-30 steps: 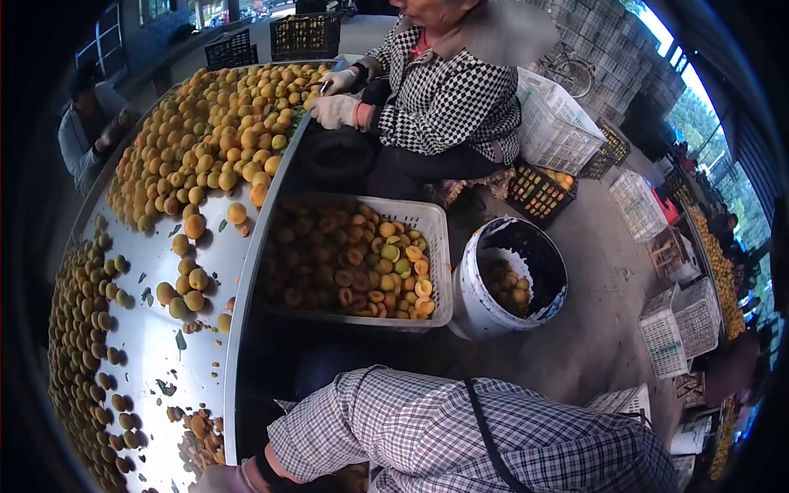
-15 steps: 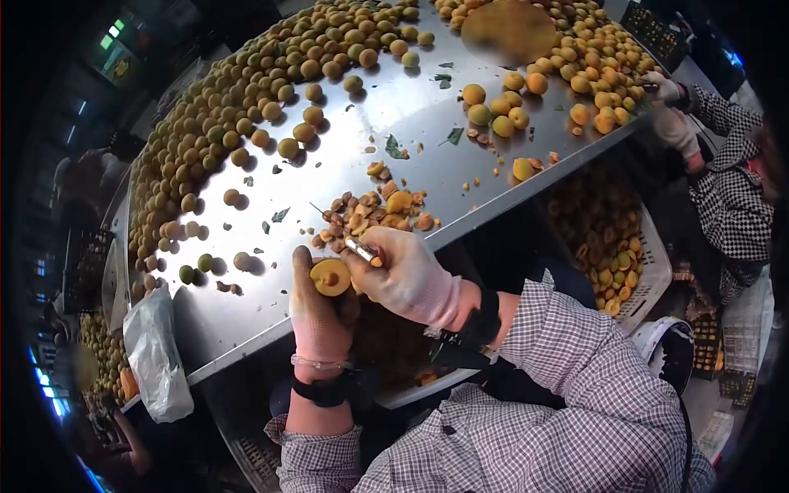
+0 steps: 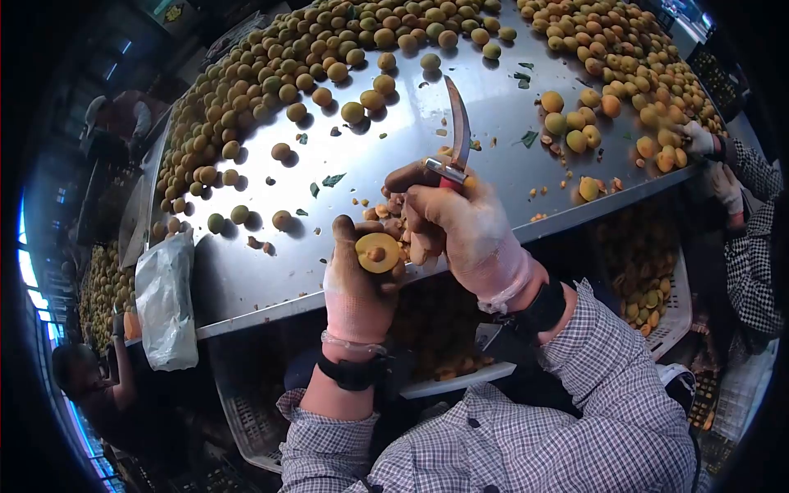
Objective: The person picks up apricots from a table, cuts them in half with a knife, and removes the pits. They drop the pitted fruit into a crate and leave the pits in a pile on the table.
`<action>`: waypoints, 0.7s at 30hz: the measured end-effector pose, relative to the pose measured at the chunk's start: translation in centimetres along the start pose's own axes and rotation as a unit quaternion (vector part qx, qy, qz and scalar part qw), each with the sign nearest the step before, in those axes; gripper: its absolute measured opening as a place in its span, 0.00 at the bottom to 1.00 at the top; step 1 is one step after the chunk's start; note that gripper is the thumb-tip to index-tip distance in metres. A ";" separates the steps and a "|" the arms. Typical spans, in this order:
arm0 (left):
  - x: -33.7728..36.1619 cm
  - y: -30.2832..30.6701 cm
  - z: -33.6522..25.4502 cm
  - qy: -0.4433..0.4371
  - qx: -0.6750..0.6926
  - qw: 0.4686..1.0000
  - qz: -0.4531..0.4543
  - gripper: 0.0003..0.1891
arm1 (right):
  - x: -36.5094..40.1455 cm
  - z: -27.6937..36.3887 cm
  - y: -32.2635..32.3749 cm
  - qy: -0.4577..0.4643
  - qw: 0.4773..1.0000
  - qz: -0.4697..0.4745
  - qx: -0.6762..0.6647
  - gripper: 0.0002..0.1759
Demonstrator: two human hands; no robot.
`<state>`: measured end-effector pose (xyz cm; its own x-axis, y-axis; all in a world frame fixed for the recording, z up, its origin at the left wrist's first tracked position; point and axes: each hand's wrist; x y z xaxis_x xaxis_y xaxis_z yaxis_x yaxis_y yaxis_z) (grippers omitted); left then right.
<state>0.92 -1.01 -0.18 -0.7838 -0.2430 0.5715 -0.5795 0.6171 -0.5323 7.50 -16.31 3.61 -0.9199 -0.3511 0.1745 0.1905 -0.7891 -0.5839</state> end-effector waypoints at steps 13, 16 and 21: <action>0.6 -1.1 2.1 -0.104 -0.182 0.978 -0.010 0.33 | -1.7 -0.1 -1.6 0.016 0.986 -0.102 -0.132 0.18; 0.7 -1.7 2.4 -0.107 -0.173 0.979 -0.010 0.33 | -1.7 -0.5 -1.5 0.057 0.988 -0.105 -0.094 0.18; 1.0 -3.2 3.4 -0.129 -0.130 0.980 -0.080 0.35 | -1.5 -1.6 -1.9 0.140 0.985 -0.096 -0.015 0.12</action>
<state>1.27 -5.76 0.01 -0.7372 -0.5130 0.4397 -0.6495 0.7176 -0.2515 7.91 -13.47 3.16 -0.9974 -0.0398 0.0604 -0.0031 -0.8107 -0.5854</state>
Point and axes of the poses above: each hand's wrist, its own x-axis away from the middle knuckle, its own y-axis out of the back of the hand, z = x × y, and after that the axes turned 10 degrees about -z, right-handed
